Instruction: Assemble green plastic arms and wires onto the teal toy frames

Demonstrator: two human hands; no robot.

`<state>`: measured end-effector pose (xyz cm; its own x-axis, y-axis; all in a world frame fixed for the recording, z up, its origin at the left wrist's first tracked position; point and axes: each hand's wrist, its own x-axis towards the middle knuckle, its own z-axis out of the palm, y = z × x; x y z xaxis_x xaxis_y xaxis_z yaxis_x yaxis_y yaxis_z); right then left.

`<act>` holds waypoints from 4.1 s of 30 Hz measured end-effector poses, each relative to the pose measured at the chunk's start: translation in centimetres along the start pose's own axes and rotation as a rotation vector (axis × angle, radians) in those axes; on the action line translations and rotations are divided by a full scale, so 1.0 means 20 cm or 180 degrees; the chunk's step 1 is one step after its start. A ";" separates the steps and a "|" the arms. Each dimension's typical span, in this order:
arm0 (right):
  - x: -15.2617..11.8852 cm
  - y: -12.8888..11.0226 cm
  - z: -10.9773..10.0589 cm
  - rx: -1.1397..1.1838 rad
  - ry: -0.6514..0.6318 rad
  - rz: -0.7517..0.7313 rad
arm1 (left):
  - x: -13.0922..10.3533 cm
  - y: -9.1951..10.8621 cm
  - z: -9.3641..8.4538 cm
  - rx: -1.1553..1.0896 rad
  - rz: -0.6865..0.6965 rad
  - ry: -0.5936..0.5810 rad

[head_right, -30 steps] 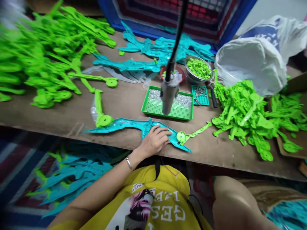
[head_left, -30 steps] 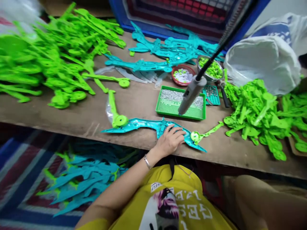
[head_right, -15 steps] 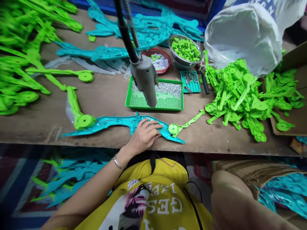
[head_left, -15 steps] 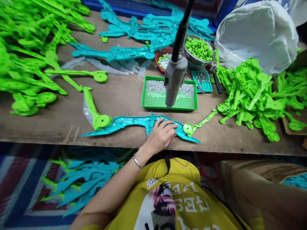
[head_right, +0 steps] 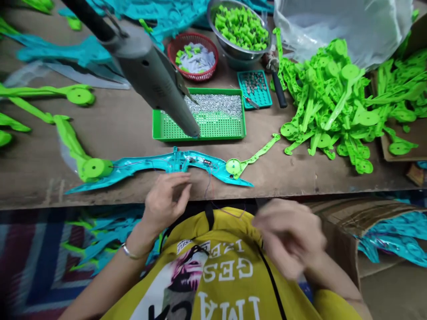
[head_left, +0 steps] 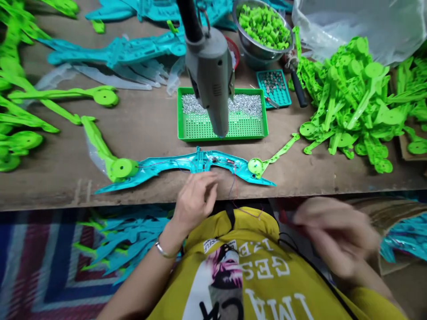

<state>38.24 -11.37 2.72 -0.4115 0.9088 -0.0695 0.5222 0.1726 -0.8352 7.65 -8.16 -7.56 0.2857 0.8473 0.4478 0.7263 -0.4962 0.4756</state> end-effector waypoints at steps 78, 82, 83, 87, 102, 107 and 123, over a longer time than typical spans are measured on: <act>0.80 0.42 0.11 0.0560 -0.0357 -0.0127 | 0.25 0.16 0.33 -0.0205 -0.0330 -0.0274; 0.81 0.43 0.10 0.0461 -0.0587 -0.0212 | 0.23 0.15 0.31 -0.0392 -0.0292 -0.0420; 0.81 0.43 0.10 0.0465 -0.0652 -0.0206 | 0.22 0.15 0.30 -0.0423 -0.0273 -0.0457; 0.80 0.45 0.12 0.0556 -0.0790 -0.0167 | 0.20 0.15 0.28 -0.0466 -0.0221 -0.0573; 0.79 0.44 0.13 0.0454 -0.0745 -0.0124 | 0.22 0.14 0.26 0.0339 0.0487 -0.1018; 0.79 0.43 0.13 0.0302 -0.0704 -0.0032 | 0.24 0.16 0.26 0.0564 0.0354 -0.1286; 0.70 0.42 0.20 0.0855 0.0709 0.0152 | 0.25 0.16 0.27 0.0492 0.0316 -0.1416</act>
<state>33.89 1.23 -7.56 -0.2029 0.9791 -0.0158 0.3095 0.0488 -0.9496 14.70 -4.55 -7.85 0.5736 0.8128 0.1019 0.7568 -0.5734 0.3138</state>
